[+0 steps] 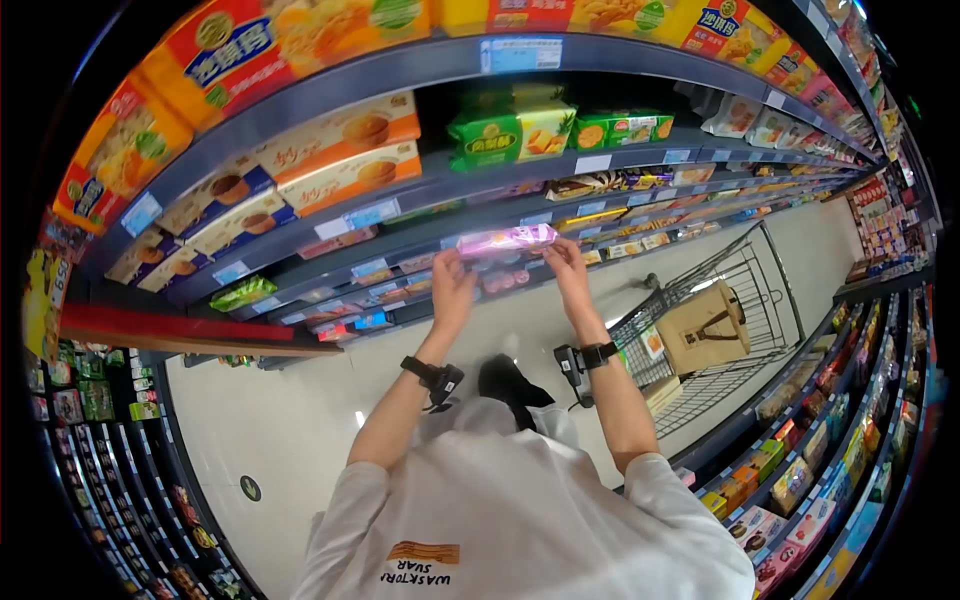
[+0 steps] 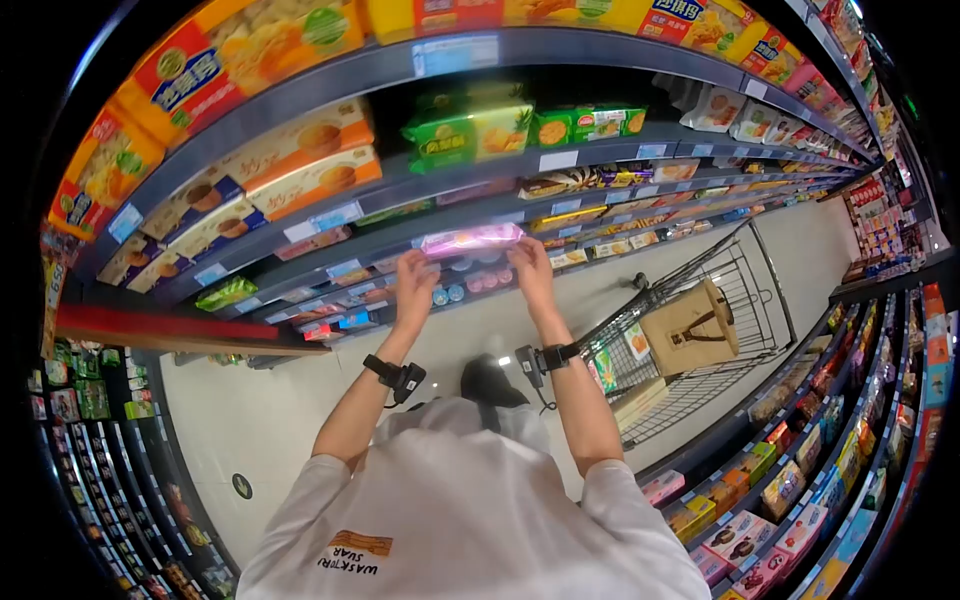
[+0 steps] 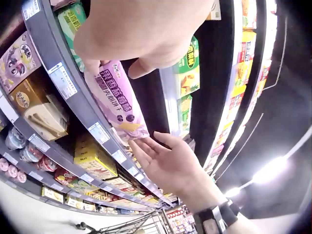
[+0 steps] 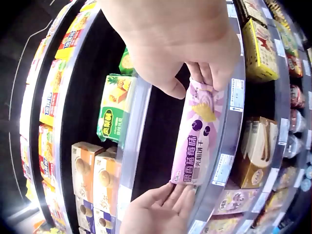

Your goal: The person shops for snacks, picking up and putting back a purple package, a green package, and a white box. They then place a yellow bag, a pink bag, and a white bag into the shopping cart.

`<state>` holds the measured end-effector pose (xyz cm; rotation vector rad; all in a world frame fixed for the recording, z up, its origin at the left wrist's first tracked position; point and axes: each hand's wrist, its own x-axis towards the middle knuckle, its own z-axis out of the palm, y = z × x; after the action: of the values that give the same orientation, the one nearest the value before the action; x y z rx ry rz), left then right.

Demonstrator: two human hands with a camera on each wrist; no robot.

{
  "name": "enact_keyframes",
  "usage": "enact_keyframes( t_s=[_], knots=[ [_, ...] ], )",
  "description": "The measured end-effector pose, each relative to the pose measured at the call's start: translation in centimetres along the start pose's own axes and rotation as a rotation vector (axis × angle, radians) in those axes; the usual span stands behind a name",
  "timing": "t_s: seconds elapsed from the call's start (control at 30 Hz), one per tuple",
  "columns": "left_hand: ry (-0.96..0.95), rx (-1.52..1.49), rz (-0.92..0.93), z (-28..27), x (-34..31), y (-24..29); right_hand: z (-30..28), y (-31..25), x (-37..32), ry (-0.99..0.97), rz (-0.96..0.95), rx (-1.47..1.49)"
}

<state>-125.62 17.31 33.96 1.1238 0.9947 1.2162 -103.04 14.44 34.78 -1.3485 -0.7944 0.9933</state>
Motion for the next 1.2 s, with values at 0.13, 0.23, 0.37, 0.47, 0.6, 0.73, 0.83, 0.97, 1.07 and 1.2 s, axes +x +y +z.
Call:
enact_keyframes(
  t_s=[0.13, 0.23, 0.37, 0.47, 0.6, 0.73, 0.83, 0.97, 1.07, 1.2],
  knots=[
    [0.072, 0.066, -0.066, 2.2, 3.8, 0.5, 0.2, 0.0, 5.4, 0.011, -0.007, 0.035],
    [0.137, 0.104, -0.097, 3.7, 5.7, -0.4, -0.5, 0.4, 8.7, -0.060, 0.069, -0.057],
    [0.177, 0.130, -0.031, 4.3, 7.9, -3.4, -0.8, 1.1, 11.1, -0.047, 0.055, -0.092],
    [0.195, 0.125, -0.046, 4.9, 8.8, -3.7, -0.5, -0.2, 11.5, -0.056, 0.135, 0.074],
    [0.184, 0.128, -0.101, 4.8, 9.4, -4.5, -0.8, 1.4, 12.5, -0.083, 0.161, 0.030],
    [0.198, 0.160, -0.121, 4.9, 9.5, -4.7, -0.9, 1.0, 12.7, -0.163, 0.110, 0.035],
    [0.201, 0.130, -0.101, 5.0, 9.5, -5.1, -1.0, -0.8, 12.3, -0.202, 0.099, -0.012],
    [0.169, 0.151, -0.076, 4.8, 9.8, -5.6, -1.4, 1.8, 12.9, -0.172, 0.062, -0.043],
    [0.136, 0.141, -0.086, 4.8, 9.7, -5.5, -1.8, 4.4, 13.1, -0.119, 0.056, -0.083],
    [0.109, 0.108, -0.153, 4.4, 9.0, -4.8, -2.0, 2.1, 10.5, -0.131, 0.159, 0.023]
  ],
)
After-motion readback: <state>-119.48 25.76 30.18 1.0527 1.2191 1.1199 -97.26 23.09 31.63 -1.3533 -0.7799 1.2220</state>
